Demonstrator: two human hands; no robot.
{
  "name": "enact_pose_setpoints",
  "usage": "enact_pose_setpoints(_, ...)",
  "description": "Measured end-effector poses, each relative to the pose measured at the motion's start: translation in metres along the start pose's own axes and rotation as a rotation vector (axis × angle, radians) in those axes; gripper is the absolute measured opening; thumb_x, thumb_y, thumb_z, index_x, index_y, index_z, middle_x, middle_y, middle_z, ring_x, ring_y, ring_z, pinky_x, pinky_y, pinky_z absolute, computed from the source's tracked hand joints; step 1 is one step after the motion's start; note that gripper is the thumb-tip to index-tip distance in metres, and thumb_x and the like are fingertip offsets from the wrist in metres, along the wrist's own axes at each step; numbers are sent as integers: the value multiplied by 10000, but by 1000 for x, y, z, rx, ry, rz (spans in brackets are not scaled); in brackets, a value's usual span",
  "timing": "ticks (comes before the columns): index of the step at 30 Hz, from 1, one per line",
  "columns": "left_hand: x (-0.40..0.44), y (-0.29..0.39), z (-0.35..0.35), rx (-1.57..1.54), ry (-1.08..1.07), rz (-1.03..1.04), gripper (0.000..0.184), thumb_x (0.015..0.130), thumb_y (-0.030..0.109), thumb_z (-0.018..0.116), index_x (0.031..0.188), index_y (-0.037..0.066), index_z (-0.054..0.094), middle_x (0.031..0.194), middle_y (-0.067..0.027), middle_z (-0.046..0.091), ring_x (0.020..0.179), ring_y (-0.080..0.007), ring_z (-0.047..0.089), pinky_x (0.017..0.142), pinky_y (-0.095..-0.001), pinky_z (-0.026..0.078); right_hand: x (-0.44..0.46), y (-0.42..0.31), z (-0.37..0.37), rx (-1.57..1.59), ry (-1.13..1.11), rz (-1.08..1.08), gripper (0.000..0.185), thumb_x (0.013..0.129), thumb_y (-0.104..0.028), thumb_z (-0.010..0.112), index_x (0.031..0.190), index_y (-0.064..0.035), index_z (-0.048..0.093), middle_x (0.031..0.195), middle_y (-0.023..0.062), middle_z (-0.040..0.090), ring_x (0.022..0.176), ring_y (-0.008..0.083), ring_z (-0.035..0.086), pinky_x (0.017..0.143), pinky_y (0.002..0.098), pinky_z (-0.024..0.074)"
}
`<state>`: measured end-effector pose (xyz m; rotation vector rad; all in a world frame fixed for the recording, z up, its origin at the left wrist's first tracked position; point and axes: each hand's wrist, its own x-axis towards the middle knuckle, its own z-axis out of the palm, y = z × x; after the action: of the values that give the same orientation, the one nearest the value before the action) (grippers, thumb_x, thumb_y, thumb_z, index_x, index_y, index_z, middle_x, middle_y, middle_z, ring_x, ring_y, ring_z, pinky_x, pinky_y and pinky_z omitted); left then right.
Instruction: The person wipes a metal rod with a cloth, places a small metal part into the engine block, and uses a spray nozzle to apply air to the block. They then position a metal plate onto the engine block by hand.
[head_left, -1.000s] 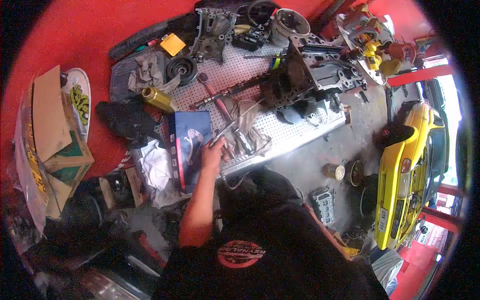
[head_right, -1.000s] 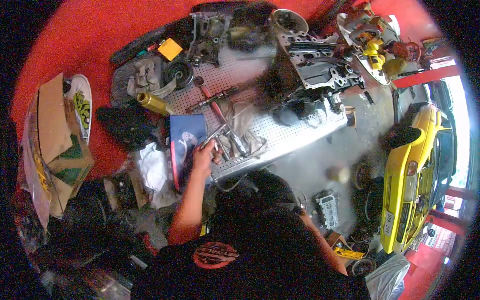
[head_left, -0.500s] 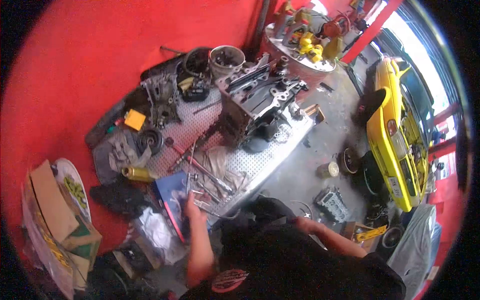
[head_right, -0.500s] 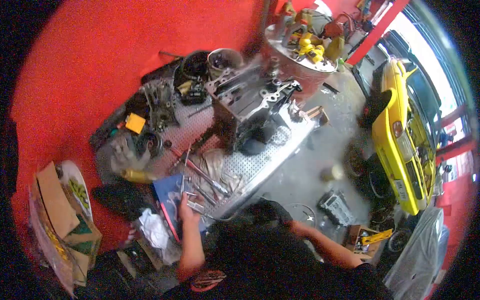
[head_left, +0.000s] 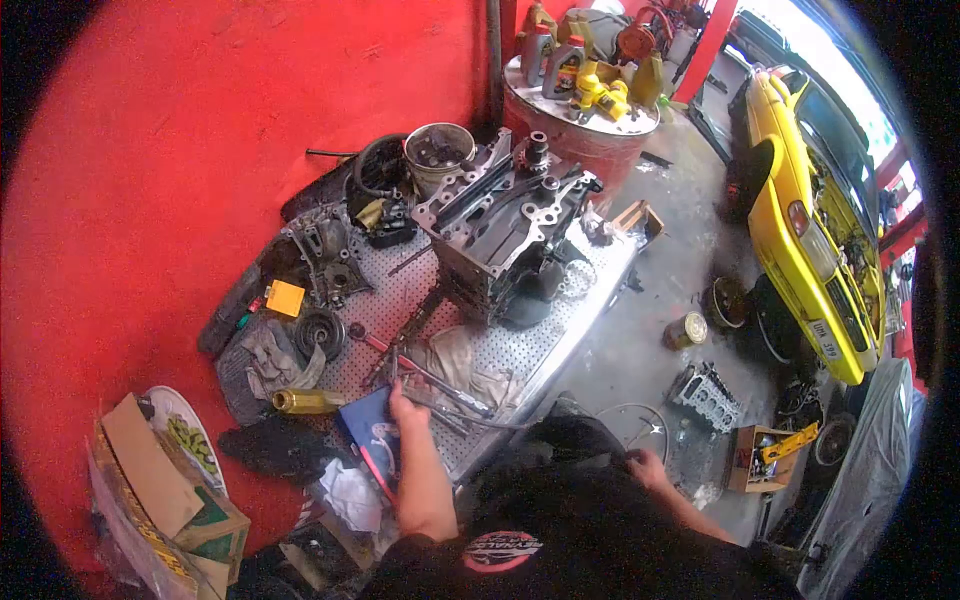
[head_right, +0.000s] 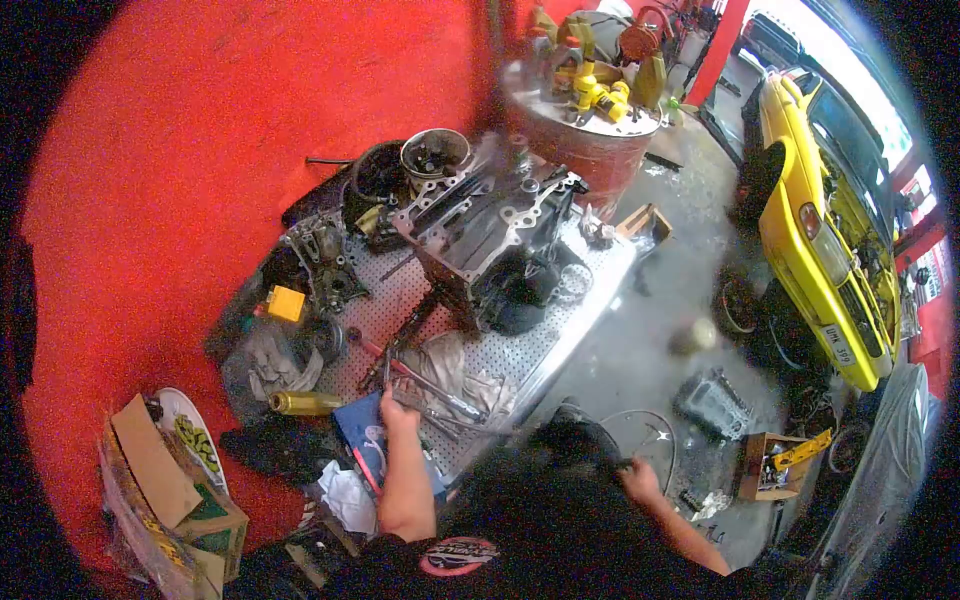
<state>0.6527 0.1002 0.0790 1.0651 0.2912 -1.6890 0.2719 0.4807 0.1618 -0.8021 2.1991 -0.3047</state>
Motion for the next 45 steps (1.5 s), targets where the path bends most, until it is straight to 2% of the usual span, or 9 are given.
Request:
enact_pose_setpoints(3,98,4,-63,301,-47,96,411,887,332,615,1149,22,549,1115,-168,624,980,-347,594,897,-485,443,-10,38,2,-27,49,117,441,856,-348,624,1090,24,660,961,88,701,874,185,628,838,338,487)
enact_pose_setpoints(7,18,9,-13,1493,378,854,584,843,223,632,1318,-33,408,1201,-298,560,1116,-455,527,980,-483,397,0,112,21,210,-198,197,575,916,-471,547,1237,4,579,1140,167,659,1047,310,620,924,408,470)
enact_pose_setpoints(13,-80,-13,21,1811,240,764,630,824,161,583,1385,6,342,1124,-337,573,1073,-492,528,969,-518,396,-12,22,-9,1105,-484,555,512,1018,-397,384,1280,12,544,1166,102,650,1006,238,628,931,383,491)
enact_pose_setpoints(18,-137,-66,9,2211,-243,601,481,850,231,584,1276,37,474,962,-291,635,975,-457,593,840,-548,467,19,-3,-37,724,-599,180,480,1012,-377,409,1256,7,560,1146,96,659,972,229,644,891,358,516)
enact_pose_setpoints(21,-156,-105,-16,2255,-382,469,479,877,294,579,1267,36,477,947,-285,640,932,-455,615,807,-545,482,65,28,-31,787,-634,314,450,1012,-343,416,1256,7,560,1140,94,660,964,219,645,871,356,522)
enact_pose_setpoints(24,-147,-141,-54,2267,-446,-60,463,896,341,570,1235,36,492,950,-280,643,917,-458,623,818,-539,477,91,47,-42,1076,-751,572,420,1008,-313,459,1283,-4,535,1207,75,617,1037,183,594,926,333,473)
enact_pose_setpoints(29,-193,-153,-56,2076,-178,59,390,925,377,528,1126,42,540,934,-270,646,919,-456,618,806,-532,477,119,1,-101,652,-840,145,464,949,-301,581,1298,-2,514,1273,84,574,1161,181,530,1003,334,411)
enact_pose_setpoints(37,-217,-202,-80,2098,13,116,383,933,390,511,1080,43,579,957,-266,639,912,-449,616,800,-540,475,175,7,-127,550,-1072,-7,565,904,-293,634,1344,22,471,1317,92,536,1233,208,479,1069,357,340)
enact_pose_setpoints(45,-164,-197,-58,2030,-148,169,377,926,352,515,1111,28,567,984,-264,635,947,-448,612,819,-519,484,180,-20,-142,323,-914,-120,639,897,-426,588,1382,-31,455,1364,95,514,1239,223,480,1072,322,335)
